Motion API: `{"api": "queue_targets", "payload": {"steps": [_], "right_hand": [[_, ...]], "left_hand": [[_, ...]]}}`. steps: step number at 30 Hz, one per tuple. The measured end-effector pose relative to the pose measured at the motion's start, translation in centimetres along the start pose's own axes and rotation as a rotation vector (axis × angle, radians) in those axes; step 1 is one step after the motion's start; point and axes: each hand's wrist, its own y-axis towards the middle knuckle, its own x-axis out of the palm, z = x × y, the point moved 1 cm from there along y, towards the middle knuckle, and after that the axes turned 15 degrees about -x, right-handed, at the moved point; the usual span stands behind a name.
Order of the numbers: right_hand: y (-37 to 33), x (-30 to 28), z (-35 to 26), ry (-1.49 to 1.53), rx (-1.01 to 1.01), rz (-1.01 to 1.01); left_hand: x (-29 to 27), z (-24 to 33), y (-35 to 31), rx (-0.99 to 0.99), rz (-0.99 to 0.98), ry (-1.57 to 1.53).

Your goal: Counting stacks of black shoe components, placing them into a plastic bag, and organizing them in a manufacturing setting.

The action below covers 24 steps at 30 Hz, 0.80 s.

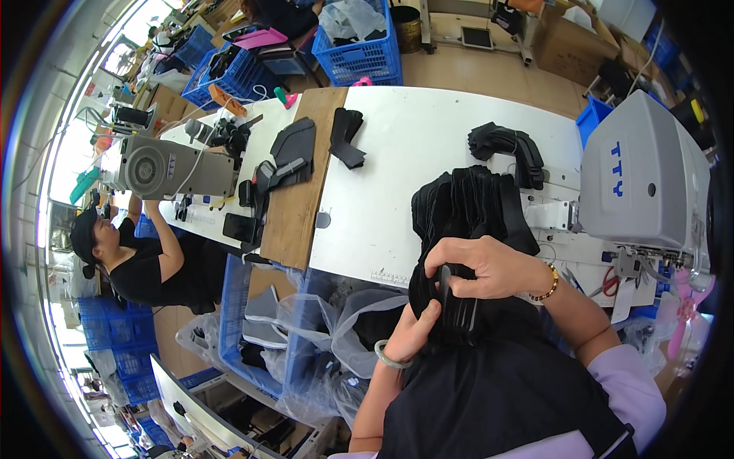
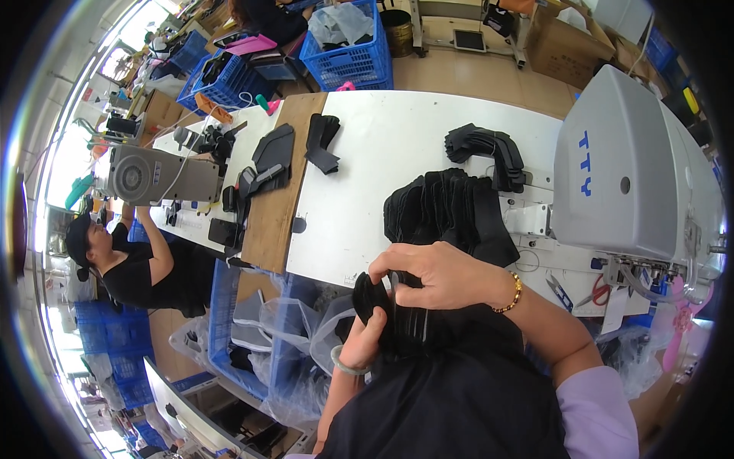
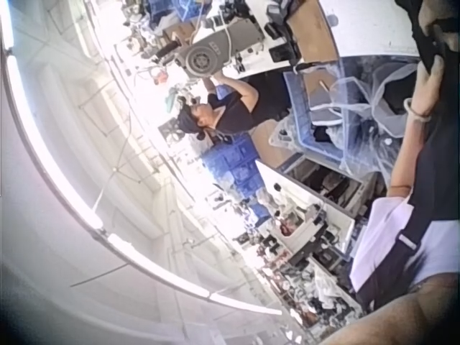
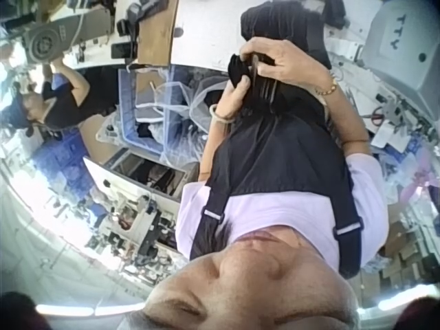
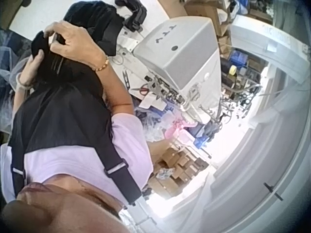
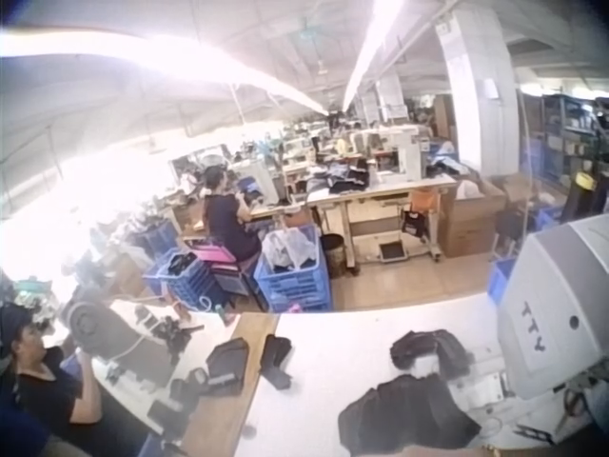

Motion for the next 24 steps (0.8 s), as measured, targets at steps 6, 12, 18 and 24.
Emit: {"api": "queue_targets", "payload": {"steps": [6,12,18,24], "right_hand": [[0.1,-0.8,-0.2,0.000,-0.010,-0.052],[-0.3,-0.3,0.2,-0.014,-0.090,0.031],[-0.1,0.1,0.0,-0.007,0.077,0.071],[-0.4,0.8,0.6,0.135,-0.001,0.260]], "left_hand": [[0.0,-0.4,0.4,-0.021,-0.006,0.039],[0.2,-0.2,0.5,0.037,0.000,0.043],[-0.3,-0.4,0.6,-0.007,-0.021,0.066],[-0.7,-1.2,0.7,-0.021,-0.030,0.025]]}}
